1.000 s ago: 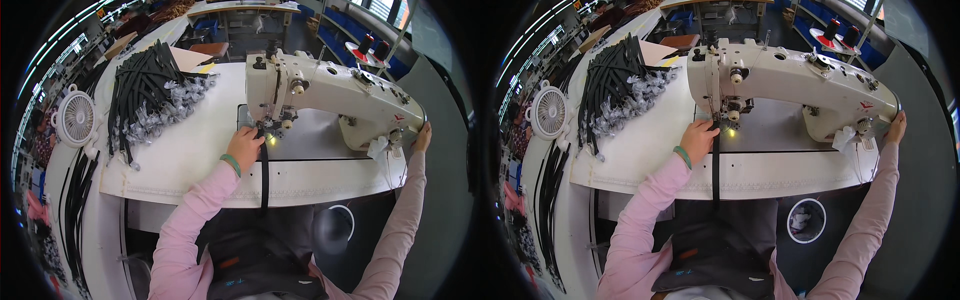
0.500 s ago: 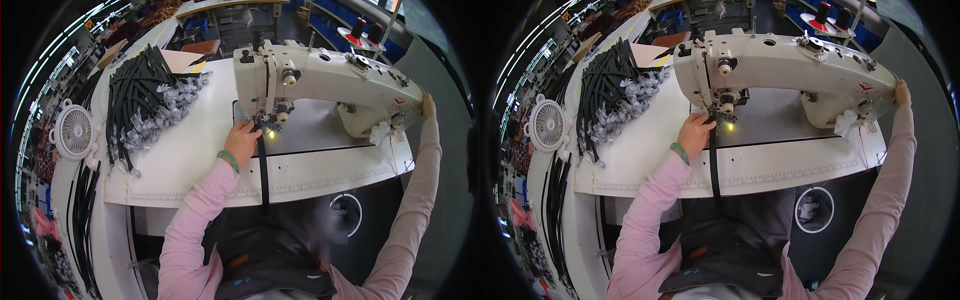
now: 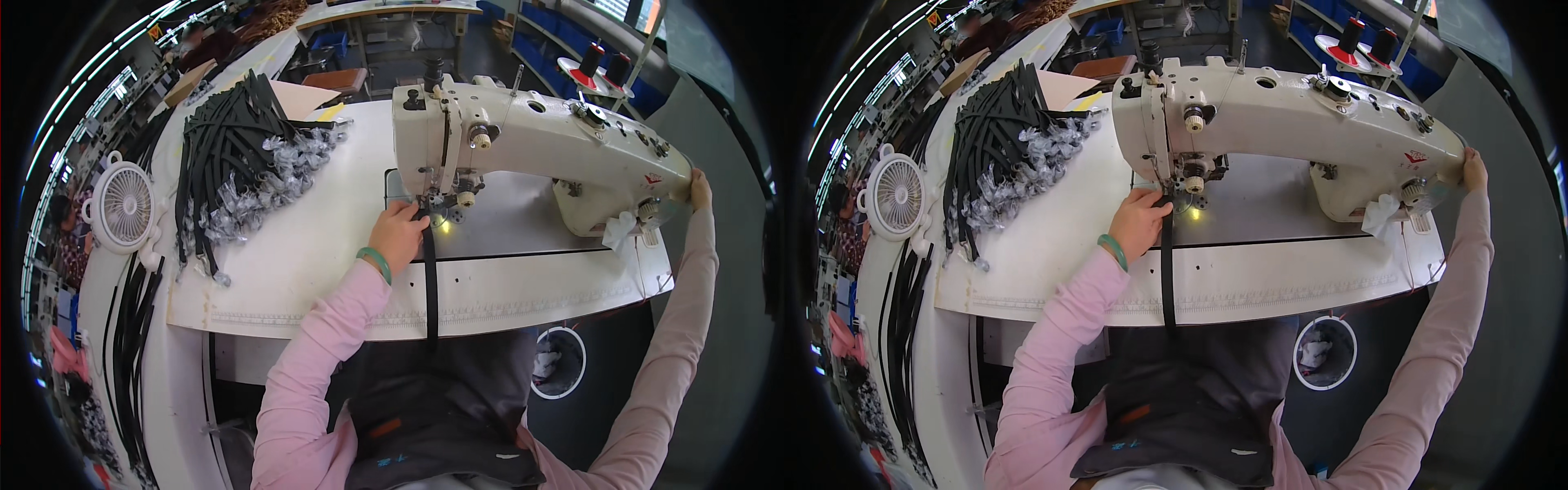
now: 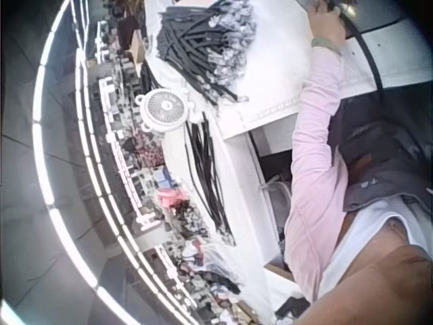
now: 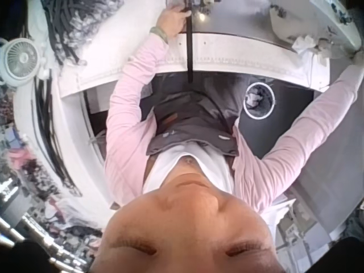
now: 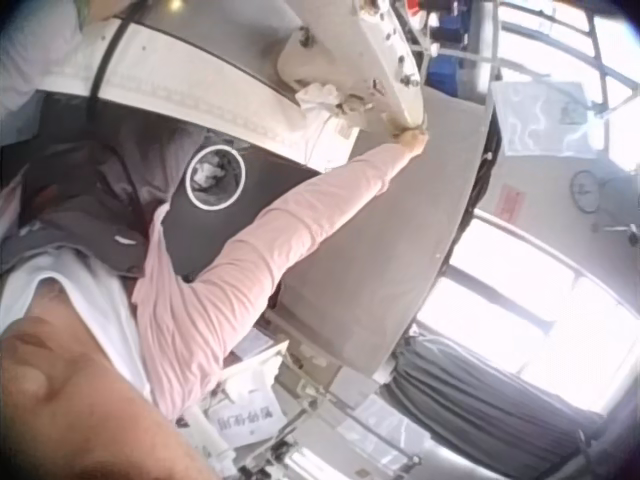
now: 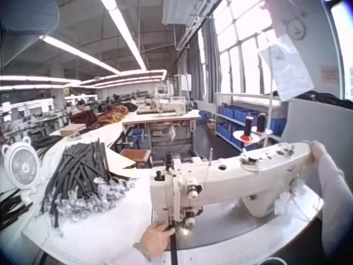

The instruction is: The person operates an industrial sewing machine to stitch long black fabric strips. They feed the material under the needle, guide it through the machine, and cut the thread after each piece is completed. The finished strips are placed on the table to the left.

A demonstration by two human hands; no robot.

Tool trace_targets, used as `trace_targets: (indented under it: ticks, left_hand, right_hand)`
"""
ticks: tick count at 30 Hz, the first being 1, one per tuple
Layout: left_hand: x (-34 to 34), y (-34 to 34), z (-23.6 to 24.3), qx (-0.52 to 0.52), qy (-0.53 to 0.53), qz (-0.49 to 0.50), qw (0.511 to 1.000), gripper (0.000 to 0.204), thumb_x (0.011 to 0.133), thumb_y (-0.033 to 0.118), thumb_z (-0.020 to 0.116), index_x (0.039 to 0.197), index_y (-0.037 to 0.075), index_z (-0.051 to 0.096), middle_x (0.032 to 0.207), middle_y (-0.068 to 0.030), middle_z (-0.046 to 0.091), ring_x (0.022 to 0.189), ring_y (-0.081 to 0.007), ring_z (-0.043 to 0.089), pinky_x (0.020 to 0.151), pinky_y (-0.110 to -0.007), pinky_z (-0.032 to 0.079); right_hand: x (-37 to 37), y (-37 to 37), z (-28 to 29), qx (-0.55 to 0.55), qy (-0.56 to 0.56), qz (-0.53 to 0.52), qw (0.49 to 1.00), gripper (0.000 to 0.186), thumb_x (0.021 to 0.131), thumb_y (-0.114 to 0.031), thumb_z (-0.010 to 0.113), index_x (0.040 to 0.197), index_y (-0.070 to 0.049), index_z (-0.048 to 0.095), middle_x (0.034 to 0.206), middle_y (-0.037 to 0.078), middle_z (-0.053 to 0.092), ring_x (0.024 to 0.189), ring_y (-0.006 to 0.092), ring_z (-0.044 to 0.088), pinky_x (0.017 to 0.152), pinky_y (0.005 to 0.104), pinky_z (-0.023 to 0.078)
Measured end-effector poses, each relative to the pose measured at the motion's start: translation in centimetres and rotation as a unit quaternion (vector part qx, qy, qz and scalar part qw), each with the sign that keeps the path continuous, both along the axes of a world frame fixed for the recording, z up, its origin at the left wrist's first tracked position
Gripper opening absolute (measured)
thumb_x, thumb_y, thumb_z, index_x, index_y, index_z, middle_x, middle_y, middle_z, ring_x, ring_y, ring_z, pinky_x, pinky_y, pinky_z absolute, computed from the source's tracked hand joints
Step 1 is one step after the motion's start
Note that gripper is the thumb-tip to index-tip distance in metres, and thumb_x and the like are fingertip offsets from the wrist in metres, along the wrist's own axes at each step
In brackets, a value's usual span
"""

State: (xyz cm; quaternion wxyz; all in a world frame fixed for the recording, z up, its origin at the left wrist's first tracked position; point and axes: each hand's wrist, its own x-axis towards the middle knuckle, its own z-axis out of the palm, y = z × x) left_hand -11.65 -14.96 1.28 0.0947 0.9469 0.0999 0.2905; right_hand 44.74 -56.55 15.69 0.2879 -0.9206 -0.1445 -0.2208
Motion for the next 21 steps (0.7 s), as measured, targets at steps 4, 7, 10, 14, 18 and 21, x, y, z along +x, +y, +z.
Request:
trace_targets:
  ticks: [4,7,10,14,18,21]
  left_hand:
    - [-1.0,0.5,-0.5,0.032,0.016,0.017,0.999,0.030,0.063,0.006,0.064,0.093,0.006,0.064,0.103,-0.0134,0.058,0.099,-0.0268,0.051,0.084,-0.035,0.043]
    - [1.4,-0.6,-0.6,0.022,-0.029,-0.016,0.999,0.025,0.063,0.007,0.064,0.089,0.006,0.064,0.098,-0.0111,0.057,0.096,-0.0259,0.051,0.082,-0.035,0.042]
    - [-0.5,-0.7,0.4,0.054,0.011,0.015,0.998,0.019,0.063,0.007,0.062,0.083,0.006,0.063,0.088,-0.0077,0.056,0.089,-0.0240,0.051,0.077,-0.034,0.042]
    - [-0.6,-0.1,0.5,0.060,0.006,-0.014,0.998,0.016,0.062,0.004,0.061,0.079,0.006,0.063,0.080,-0.0048,0.056,0.081,-0.0221,0.054,0.070,-0.033,0.043]
    - [0.3,-0.2,0.5,0.045,-0.025,-0.030,0.998,0.016,0.062,0.003,0.060,0.078,0.005,0.063,0.078,-0.0049,0.057,0.080,-0.0218,0.054,0.070,-0.033,0.045]
    - [0.3,0.1,0.2,0.034,-0.017,-0.031,0.999,0.017,0.064,0.002,0.059,0.080,0.005,0.064,0.081,-0.0048,0.058,0.081,-0.0219,0.055,0.070,-0.032,0.047]
  right_hand:
    - [-4.2,2.3,-3.5,0.173,0.091,0.027,0.980,0.049,0.091,-0.045,0.036,0.107,-0.002,0.052,0.091,0.011,0.058,0.085,0.0201,0.055,0.069,0.0293,0.045]
    - [-3.8,-3.1,-8.3,0.372,-0.093,0.080,0.920,0.051,0.091,-0.048,0.037,0.110,-0.003,0.049,0.092,0.008,0.057,0.082,0.0158,0.056,0.060,0.0265,0.046]
    - [-7.8,3.7,-10.4,0.539,0.064,0.120,0.831,0.052,0.091,-0.048,0.036,0.112,-0.002,0.047,0.096,0.009,0.057,0.087,0.0169,0.057,0.067,0.0261,0.047]
    - [-10.9,4.6,-5.6,0.397,0.116,0.078,0.907,0.051,0.092,-0.044,0.036,0.119,-0.002,0.046,0.107,0.013,0.056,0.097,0.0221,0.055,0.081,0.0294,0.045]
    - [-4.9,1.9,-1.6,0.148,-0.070,0.042,0.986,0.050,0.092,-0.041,0.036,0.123,-0.003,0.046,0.113,0.016,0.055,0.101,0.0257,0.054,0.086,0.0326,0.042]
    - [-2.8,1.1,-0.3,0.092,-0.043,0.056,0.993,0.049,0.091,-0.040,0.037,0.120,-0.002,0.048,0.111,0.015,0.056,0.100,0.0266,0.054,0.086,0.0340,0.041]
